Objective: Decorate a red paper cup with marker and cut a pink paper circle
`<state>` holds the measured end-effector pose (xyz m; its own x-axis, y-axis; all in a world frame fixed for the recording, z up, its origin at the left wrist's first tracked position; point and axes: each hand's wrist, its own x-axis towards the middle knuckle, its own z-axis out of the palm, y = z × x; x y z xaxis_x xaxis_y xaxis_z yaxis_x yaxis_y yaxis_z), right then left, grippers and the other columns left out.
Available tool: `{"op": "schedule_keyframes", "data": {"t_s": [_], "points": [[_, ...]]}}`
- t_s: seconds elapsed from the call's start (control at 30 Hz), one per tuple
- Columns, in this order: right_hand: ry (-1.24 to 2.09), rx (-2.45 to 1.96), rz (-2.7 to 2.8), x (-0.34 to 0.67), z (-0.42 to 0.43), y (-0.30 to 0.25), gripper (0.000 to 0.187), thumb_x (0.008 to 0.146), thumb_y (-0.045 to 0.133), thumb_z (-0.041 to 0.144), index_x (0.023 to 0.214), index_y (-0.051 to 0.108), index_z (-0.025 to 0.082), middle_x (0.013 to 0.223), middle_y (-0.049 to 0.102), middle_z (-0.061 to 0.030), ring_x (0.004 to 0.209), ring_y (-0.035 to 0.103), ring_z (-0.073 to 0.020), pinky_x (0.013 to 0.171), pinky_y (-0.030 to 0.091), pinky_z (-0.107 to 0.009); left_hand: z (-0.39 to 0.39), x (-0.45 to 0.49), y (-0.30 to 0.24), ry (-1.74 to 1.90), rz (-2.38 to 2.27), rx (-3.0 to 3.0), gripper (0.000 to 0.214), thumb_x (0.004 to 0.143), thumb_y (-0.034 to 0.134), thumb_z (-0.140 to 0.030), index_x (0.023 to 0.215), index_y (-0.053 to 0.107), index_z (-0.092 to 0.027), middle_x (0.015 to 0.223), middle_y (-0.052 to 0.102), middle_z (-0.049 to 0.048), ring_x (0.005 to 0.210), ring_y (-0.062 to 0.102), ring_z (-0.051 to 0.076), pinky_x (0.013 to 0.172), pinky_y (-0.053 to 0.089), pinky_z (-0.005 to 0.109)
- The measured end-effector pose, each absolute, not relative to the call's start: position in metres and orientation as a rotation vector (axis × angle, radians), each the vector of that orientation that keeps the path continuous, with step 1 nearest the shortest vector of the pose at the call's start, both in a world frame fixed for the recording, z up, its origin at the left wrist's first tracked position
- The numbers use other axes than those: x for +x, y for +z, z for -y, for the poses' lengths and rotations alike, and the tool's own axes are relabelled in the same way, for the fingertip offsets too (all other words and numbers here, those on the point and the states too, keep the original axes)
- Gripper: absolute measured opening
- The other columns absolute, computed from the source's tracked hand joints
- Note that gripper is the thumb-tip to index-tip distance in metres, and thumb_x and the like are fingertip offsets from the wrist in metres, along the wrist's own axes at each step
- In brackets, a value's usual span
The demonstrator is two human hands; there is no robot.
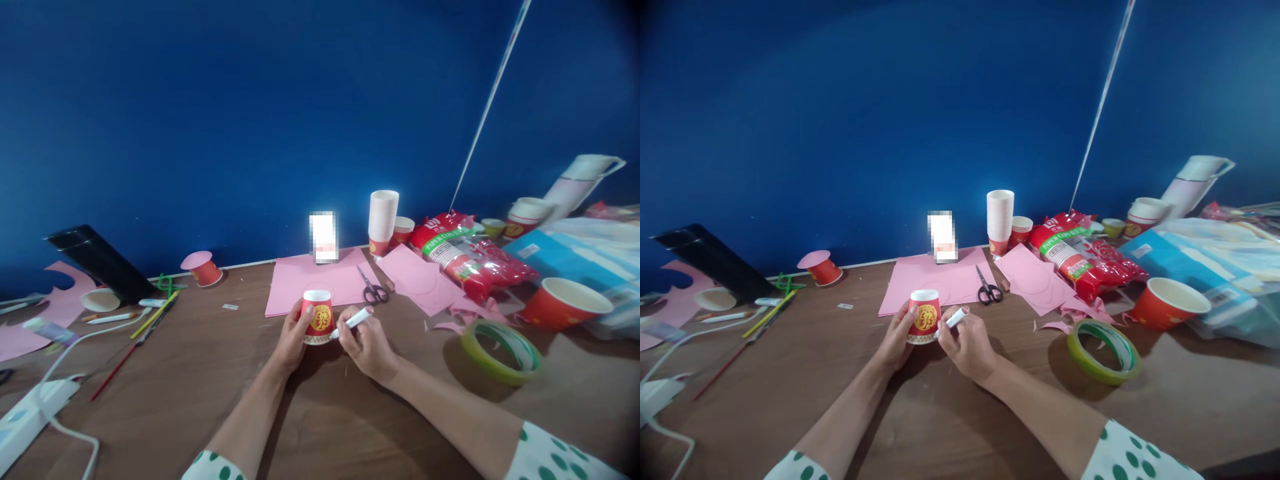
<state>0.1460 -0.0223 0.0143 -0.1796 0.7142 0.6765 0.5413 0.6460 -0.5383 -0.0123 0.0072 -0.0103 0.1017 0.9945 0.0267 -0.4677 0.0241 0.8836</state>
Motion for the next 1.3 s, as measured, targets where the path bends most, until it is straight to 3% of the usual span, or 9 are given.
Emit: {"op": "schedule_keyframes", "data": {"t_s": [0.4, 0.63, 0.83, 1.3], "points": [[0.22, -0.956, 1.882, 0.1433, 0.027, 0.0135, 0.016, 0.088, 0.043, 0.019, 0.075, 0.051, 0.02, 0.064, 0.058, -0.0004, 0.054, 0.053, -0.0136, 0.061, 0.042, -0.026, -0.0052, -0.0091, -0.0099, 1.342, -0.808, 0.952, 0.034, 0.078, 0.063, -0.043, 0.1, 0.061, -0.016, 0.088, 0.069, 0.0052, 0.077, 0.064, 0.017, 0.072, 0.048, 0.028], [0.209, -0.963, 1.891, 0.1433, 0.0262, 0.0131, 0.017, 0.089, 0.043, 0.02, 0.074, 0.052, 0.02, 0.063, 0.058, -0.0004, 0.055, 0.053, -0.0137, 0.063, 0.043, -0.026, -0.009, -0.0144, -0.0153, 1.323, -0.884, 1.009, 0.049, 0.067, 0.074, -0.041, 0.107, 0.059, -0.016, 0.092, 0.068, 0.0063, 0.079, 0.064, 0.019, 0.074, 0.049, 0.03], [0.239, -0.974, 1.891, 0.1434, 0.026, 0.0133, 0.018, 0.089, 0.042, 0.019, 0.073, 0.05, 0.02, 0.064, 0.057, -0.0004, 0.054, 0.051, -0.0134, 0.062, 0.042, -0.026, -0.0064, -0.0127, -0.0129, 1.32, -0.817, 1.004, 0.037, 0.074, 0.068, -0.04, 0.102, 0.06, -0.017, 0.086, 0.069, 0.0051, 0.077, 0.064, 0.018, 0.074, 0.049, 0.031], [0.222, -0.982, 1.893, 0.143, 0.0256, 0.0141, 0.017, 0.089, 0.042, 0.019, 0.074, 0.051, 0.019, 0.063, 0.057, -0.0002, 0.053, 0.052, -0.0139, 0.065, 0.041, -0.027, -0.0061, -0.0116, -0.0117, 1.302, -0.797, 0.997, 0.035, 0.076, 0.066, -0.038, 0.103, 0.06, -0.016, 0.087, 0.068, 0.0054, 0.077, 0.064, 0.018, 0.074, 0.05, 0.03]]}}
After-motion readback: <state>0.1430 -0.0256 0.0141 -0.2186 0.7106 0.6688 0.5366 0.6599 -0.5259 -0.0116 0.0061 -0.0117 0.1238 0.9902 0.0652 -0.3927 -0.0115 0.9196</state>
